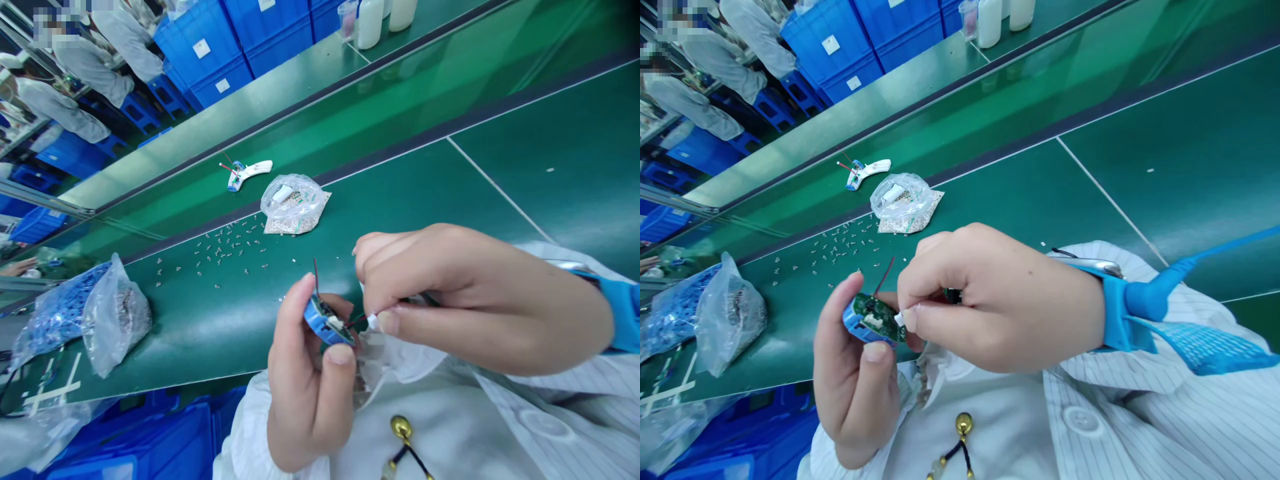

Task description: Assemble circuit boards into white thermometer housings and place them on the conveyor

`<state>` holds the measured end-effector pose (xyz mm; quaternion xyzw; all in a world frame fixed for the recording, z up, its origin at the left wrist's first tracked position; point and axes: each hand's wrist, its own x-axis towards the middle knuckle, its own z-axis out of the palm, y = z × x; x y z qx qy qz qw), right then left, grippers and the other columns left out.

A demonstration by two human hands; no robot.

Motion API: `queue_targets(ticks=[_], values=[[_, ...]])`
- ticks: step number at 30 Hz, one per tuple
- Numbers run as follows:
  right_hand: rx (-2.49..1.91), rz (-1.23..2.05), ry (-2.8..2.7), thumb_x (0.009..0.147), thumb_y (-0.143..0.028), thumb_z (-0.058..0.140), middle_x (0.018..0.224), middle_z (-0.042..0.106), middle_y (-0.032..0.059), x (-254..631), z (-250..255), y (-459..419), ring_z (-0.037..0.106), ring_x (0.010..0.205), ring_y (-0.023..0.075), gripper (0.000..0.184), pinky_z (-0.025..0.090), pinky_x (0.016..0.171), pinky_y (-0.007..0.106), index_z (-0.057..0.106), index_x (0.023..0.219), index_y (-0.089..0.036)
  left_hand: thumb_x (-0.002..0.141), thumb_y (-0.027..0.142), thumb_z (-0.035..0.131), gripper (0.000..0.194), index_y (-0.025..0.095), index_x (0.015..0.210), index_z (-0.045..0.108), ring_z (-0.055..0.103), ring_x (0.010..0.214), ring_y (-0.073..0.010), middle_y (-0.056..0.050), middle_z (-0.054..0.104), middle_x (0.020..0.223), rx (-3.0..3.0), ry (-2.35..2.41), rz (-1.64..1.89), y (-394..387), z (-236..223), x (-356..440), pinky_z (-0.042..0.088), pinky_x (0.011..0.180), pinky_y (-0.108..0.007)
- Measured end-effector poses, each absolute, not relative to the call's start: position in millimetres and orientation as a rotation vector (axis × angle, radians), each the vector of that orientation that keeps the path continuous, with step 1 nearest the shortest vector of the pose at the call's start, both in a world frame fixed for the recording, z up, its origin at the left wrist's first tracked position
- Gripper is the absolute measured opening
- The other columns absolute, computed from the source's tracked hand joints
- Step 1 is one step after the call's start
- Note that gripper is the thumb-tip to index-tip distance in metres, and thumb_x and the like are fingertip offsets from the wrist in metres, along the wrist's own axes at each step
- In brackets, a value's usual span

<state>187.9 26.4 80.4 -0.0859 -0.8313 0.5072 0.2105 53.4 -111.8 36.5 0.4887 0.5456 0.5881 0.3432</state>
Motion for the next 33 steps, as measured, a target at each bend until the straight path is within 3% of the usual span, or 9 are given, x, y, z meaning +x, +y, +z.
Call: queue_targets(ticks=[5,11,20,24,28,33], values=[[-0.252,1.367,-2.222,0.083,-0.009,0.048,0.052,0.046,-0.0033,192.3,84.2,18.6,0.046,0.060,0.0099,0.026,0.038,0.065,0.025,0.050,0.059,-0.019,0.096,0.034,0.044,0.044,0.041,0.139,0.038,0.069,0.091,-0.0225,-0.004,0.066,0.111,1.188,1.375,1.582,-109.5,40.5,55.1,0.060,0.064,-0.033],[-0.185,1.281,-2.219,0.085,-0.010,0.043,0.056,0.052,-0.0041,197.3,84.3,7.6,0.047,0.056,0.0088,0.022,0.043,0.078,0.029,0.053,0.068,-0.020,0.095,0.045,0.041,0.043,0.043,0.138,0.040,0.073,0.075,-0.0250,-0.005,0.071,0.100,1.247,1.456,1.479,-107.4,45.2,50.7,0.061,0.065,-0.043],[-0.257,1.188,-2.226,0.088,-0.017,0.046,0.057,0.053,-0.0025,202.3,89.5,0.5,0.048,0.053,0.0091,0.023,0.044,0.071,0.028,0.057,0.069,-0.021,0.093,0.048,0.043,0.042,0.046,0.135,0.043,0.074,0.071,-0.0255,-0.003,0.073,0.102,1.282,1.476,1.426,-112.1,44.5,48.3,0.062,0.067,-0.046],[-0.231,1.092,-2.250,0.091,-0.020,0.043,0.054,0.048,-0.0041,199.5,90.4,-0.4,0.045,0.050,0.0076,0.028,0.042,0.067,0.027,0.053,0.064,-0.020,0.093,0.039,0.047,0.041,0.044,0.134,0.045,0.074,0.080,-0.0241,0.000,0.072,0.107,1.156,1.222,1.470,-110.5,47.3,48.7,0.060,0.079,-0.044],[-0.245,0.991,-2.273,0.083,-0.011,0.048,0.053,0.046,-0.0052,195.0,88.7,-0.6,0.041,0.049,0.0075,0.024,0.039,0.065,0.027,0.051,0.060,-0.019,0.094,0.028,0.048,0.042,0.040,0.135,0.045,0.069,0.100,-0.0220,0.001,0.067,0.120,1.045,0.960,1.469,-107.7,46.5,47.4,0.057,0.089,-0.037],[-0.320,0.966,-2.311,0.077,-0.005,0.045,0.048,0.037,-0.0043,188.7,89.0,2.5,0.031,0.050,0.0085,0.028,0.034,0.059,0.028,0.044,0.052,-0.017,0.095,0.031,0.046,0.046,0.037,0.140,0.038,0.061,0.113,-0.0216,-0.001,0.062,0.127,1.224,1.157,1.488,-113.6,34.1,45.1,0.056,0.088,-0.033]])
